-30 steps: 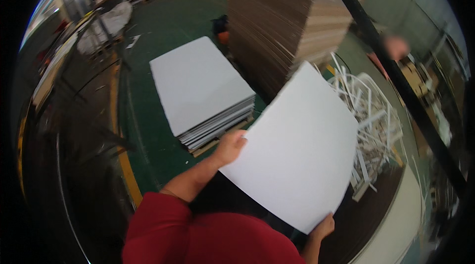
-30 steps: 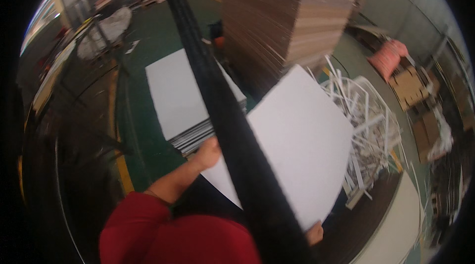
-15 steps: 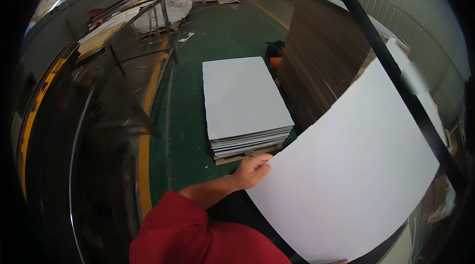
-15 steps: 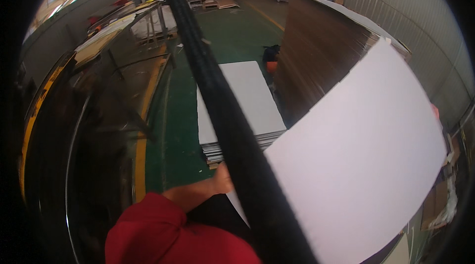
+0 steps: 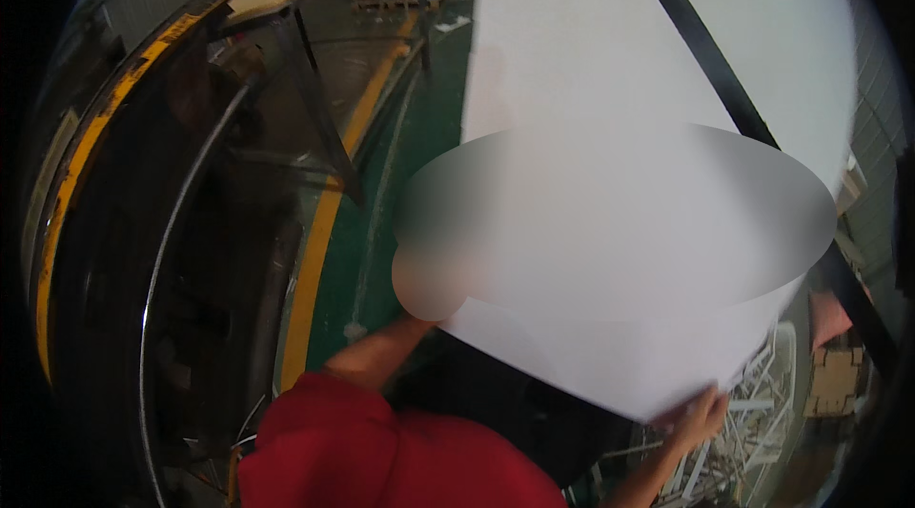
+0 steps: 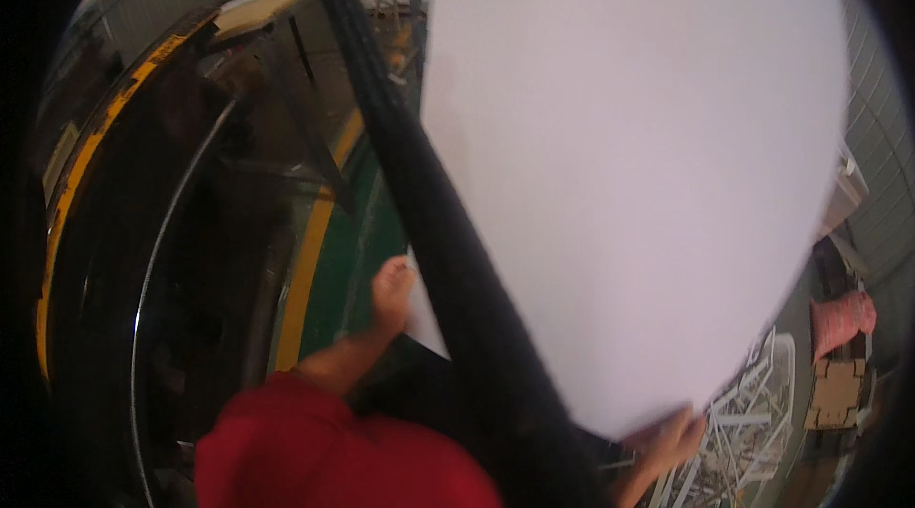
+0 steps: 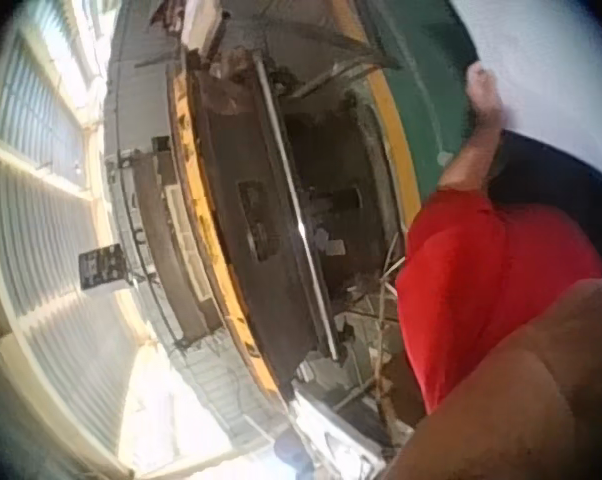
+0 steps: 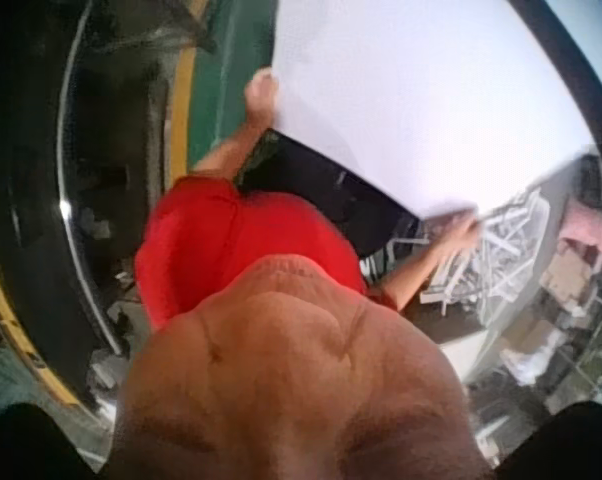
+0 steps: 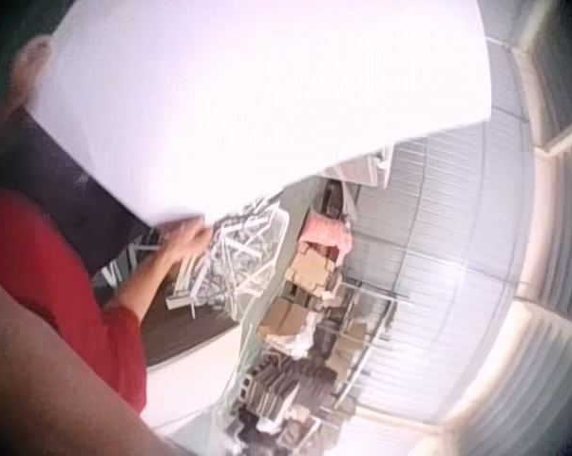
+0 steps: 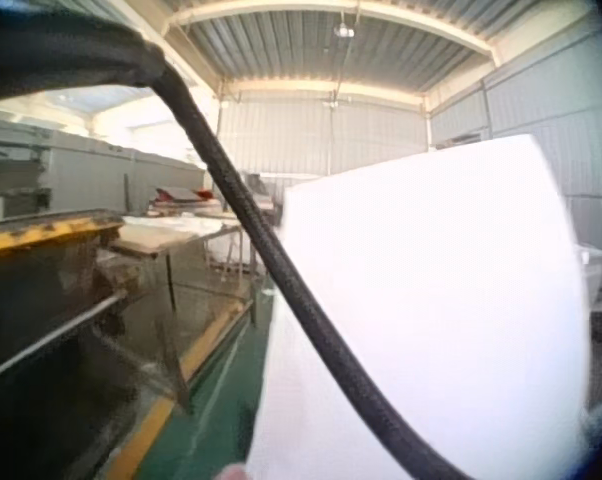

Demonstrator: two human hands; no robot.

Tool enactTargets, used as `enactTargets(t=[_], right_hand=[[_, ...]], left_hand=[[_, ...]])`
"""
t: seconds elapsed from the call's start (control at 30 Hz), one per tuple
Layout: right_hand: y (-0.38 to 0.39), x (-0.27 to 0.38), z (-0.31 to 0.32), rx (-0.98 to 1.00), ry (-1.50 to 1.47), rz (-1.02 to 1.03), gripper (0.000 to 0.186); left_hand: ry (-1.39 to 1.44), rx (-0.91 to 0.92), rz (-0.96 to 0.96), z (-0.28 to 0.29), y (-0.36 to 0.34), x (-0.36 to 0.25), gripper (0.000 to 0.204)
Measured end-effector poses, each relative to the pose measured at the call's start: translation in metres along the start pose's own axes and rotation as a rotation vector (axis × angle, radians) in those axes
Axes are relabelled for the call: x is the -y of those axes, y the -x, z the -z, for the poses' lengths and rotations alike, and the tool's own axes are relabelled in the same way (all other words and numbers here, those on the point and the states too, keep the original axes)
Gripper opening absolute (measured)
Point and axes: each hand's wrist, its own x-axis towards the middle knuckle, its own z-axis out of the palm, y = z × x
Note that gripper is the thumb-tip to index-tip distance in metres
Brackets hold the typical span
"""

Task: The person picks up thin white boards and pulls away the excess plastic trim from the edges by hand, placing the trimmed boards onto a stack and throwing the waste into a basket.

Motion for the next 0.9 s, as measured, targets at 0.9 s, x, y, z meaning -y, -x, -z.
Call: enactTargets(t=[0.9], right_hand=[[0.005, -0.136, -0.195, 0.587, -0.601, -0.971, 0.012]], left_hand=[[0.54, 0.114, 1.076, 0.009, 0.047, 0.066, 0.023]])
